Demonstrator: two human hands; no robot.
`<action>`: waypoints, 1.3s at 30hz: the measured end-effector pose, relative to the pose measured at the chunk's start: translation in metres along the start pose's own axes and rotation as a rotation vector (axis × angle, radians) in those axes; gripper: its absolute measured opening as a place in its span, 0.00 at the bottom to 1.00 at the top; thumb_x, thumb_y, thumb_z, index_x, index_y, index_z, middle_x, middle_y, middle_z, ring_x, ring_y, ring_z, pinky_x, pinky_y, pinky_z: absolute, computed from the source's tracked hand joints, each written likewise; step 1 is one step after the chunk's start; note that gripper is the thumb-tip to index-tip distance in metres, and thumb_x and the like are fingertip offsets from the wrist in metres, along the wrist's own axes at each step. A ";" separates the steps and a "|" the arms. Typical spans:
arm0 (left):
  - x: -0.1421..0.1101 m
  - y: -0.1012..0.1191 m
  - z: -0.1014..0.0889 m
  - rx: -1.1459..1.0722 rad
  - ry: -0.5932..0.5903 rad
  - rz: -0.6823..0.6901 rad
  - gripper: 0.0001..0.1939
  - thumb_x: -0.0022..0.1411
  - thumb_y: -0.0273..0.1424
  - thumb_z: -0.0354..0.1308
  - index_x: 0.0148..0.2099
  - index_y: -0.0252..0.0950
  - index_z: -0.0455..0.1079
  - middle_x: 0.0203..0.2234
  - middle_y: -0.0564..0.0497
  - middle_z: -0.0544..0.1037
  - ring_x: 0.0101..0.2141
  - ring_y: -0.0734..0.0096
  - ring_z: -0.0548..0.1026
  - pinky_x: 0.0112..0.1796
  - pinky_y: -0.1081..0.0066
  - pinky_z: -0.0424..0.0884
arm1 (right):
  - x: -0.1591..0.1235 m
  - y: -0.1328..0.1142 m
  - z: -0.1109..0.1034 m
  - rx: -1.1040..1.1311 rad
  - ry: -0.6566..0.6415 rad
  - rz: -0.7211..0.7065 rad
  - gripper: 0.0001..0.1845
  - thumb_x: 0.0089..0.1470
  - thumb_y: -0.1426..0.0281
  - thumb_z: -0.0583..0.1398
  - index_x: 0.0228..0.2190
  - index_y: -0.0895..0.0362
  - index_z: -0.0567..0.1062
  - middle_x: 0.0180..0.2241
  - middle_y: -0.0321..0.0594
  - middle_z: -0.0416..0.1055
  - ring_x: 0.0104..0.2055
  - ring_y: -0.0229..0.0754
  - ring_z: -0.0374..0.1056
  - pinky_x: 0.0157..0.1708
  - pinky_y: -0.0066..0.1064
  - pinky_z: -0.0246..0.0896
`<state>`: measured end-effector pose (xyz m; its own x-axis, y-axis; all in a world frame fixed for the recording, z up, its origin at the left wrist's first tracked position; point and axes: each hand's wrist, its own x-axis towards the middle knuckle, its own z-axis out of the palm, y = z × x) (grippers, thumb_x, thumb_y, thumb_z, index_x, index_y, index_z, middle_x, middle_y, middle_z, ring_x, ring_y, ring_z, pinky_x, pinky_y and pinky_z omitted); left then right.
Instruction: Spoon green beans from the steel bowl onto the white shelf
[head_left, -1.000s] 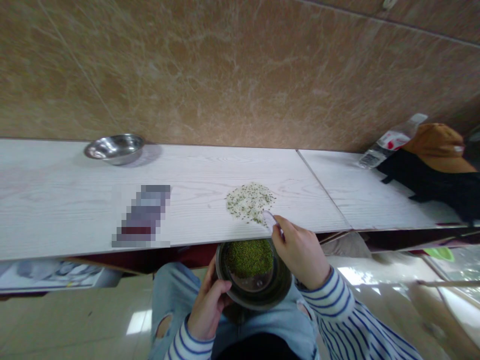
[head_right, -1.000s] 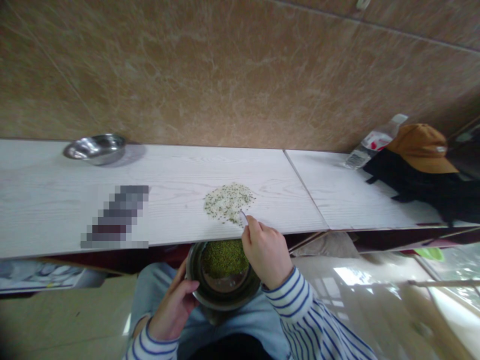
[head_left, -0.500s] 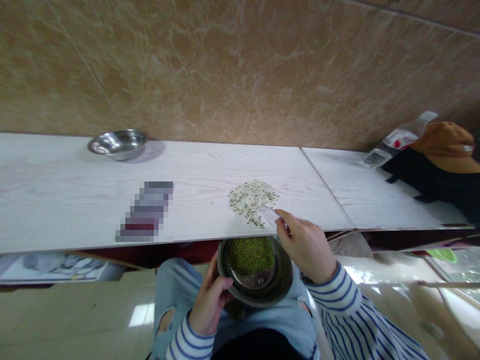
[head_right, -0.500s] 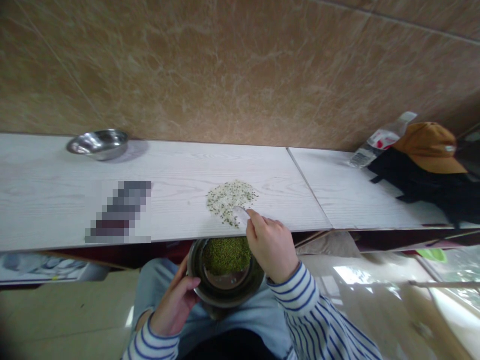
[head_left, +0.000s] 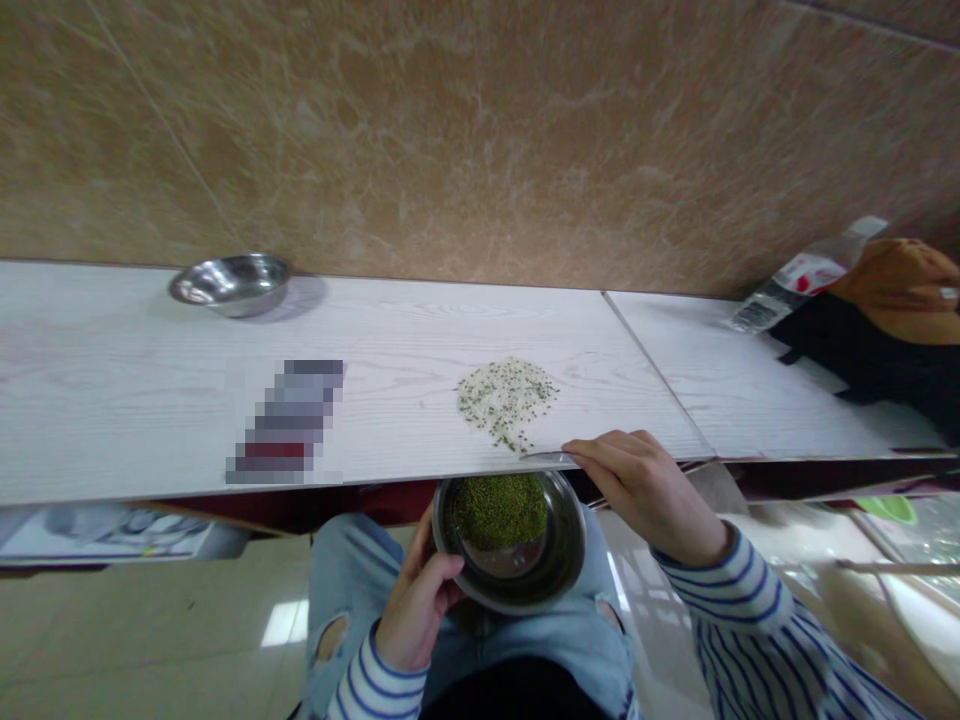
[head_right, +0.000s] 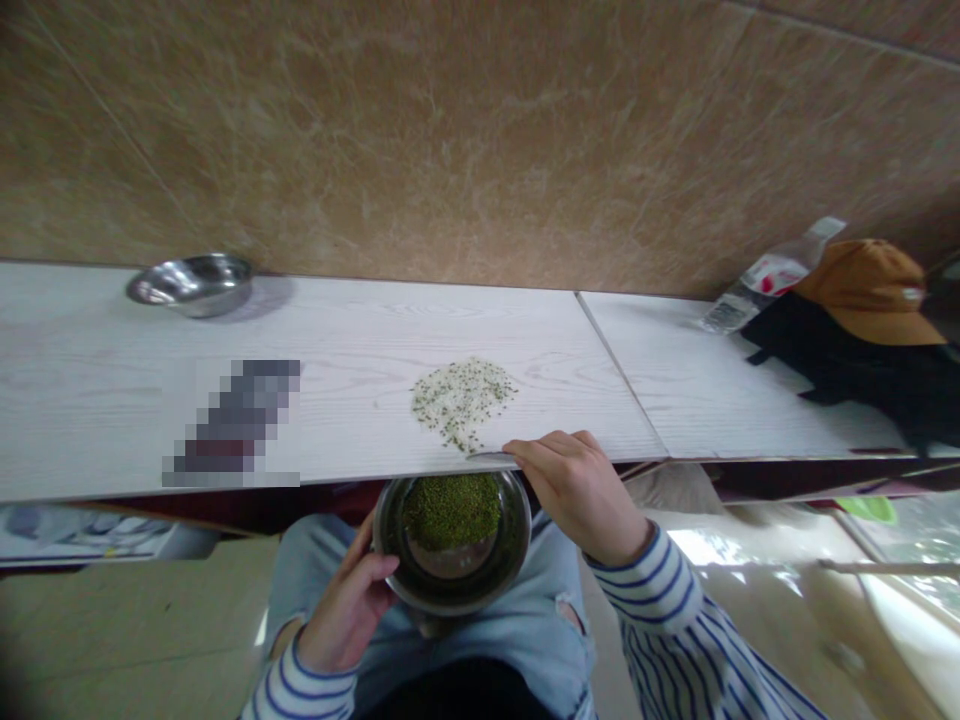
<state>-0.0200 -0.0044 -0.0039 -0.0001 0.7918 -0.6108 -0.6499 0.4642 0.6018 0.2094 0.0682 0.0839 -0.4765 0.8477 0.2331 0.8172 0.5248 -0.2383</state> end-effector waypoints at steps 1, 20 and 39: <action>0.000 0.000 0.000 -0.006 0.001 -0.001 0.41 0.42 0.23 0.56 0.60 0.43 0.54 0.43 0.50 0.73 0.34 0.67 0.70 0.30 0.70 0.68 | 0.001 0.000 0.001 -0.004 -0.006 -0.004 0.14 0.59 0.68 0.49 0.43 0.53 0.71 0.35 0.40 0.73 0.37 0.38 0.67 0.37 0.32 0.53; 0.000 0.000 -0.001 0.025 0.025 0.018 0.42 0.41 0.25 0.56 0.61 0.46 0.53 0.45 0.50 0.72 0.35 0.66 0.71 0.30 0.69 0.69 | 0.030 0.012 0.012 -0.101 0.143 0.072 0.14 0.59 0.67 0.49 0.42 0.54 0.71 0.36 0.41 0.73 0.38 0.39 0.67 0.39 0.32 0.52; 0.001 -0.003 0.001 0.018 0.031 0.010 0.42 0.41 0.25 0.57 0.61 0.45 0.54 0.46 0.49 0.72 0.36 0.66 0.70 0.29 0.70 0.68 | 0.007 0.020 0.008 -0.272 0.137 0.122 0.14 0.57 0.71 0.50 0.42 0.56 0.71 0.35 0.41 0.74 0.37 0.38 0.67 0.36 0.30 0.51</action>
<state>-0.0167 -0.0045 -0.0059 -0.0302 0.7840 -0.6201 -0.6363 0.4633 0.6168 0.2197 0.0850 0.0735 -0.3366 0.8752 0.3475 0.9310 0.3646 -0.0165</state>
